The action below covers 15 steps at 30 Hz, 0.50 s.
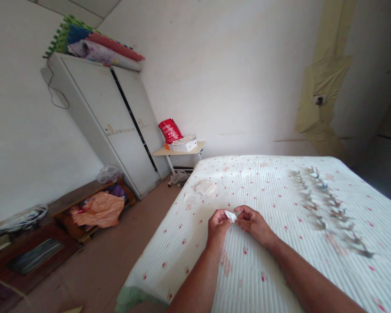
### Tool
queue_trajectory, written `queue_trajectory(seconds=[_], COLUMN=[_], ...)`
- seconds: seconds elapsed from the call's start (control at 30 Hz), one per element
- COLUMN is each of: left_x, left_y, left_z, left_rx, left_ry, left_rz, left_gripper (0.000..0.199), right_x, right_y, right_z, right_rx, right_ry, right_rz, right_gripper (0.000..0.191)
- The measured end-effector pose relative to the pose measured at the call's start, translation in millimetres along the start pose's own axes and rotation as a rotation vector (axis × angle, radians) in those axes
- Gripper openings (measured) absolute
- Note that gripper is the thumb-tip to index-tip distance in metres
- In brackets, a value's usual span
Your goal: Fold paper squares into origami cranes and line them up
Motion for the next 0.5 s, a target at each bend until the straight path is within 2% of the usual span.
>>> queue_trajectory(seconds=[0.1, 0.23, 0.3, 0.4, 0.5], left_x=[2, 2, 0, -1, -1], left_y=[-2.6, -12.3, -14.3, -9.6, -2.7], left_z=[3, 5, 4, 0, -2], left_rx=[0.007, 0.043, 0.048, 0.024, 0.019], left_ry=[0.006, 0.025, 0.037, 0.048, 0.004], left_rz=[-0.021, -0.130, -0.147, -0.065, 0.052], left_gripper=[0.025, 0.039, 0.040, 0.040, 0.046], right_x=[-1, -2, -2, -2, -6], right_y=[3, 9, 9, -2, -12], right_z=[-4, -6, -4, 5, 20], right_rx=[-0.050, -0.146, -0.210, -0.322, -0.402], right_ry=[-0.014, -0.056, -0.081, -0.157, -0.307], right_rz=[0.062, 0.171, 0.194, 0.078, -0.034], right_gripper=[0.023, 0.019, 0.015, 0.011, 0.025])
Point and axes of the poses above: each hand's wrist, its own x-axis towards the middle knuckle, its own y-axis out of the palm, z = x × y, the point moved 6 cm from there along x, towards the middle knuckle, and after that the axes turned 10 degrees about z, right-handed, at the moved point
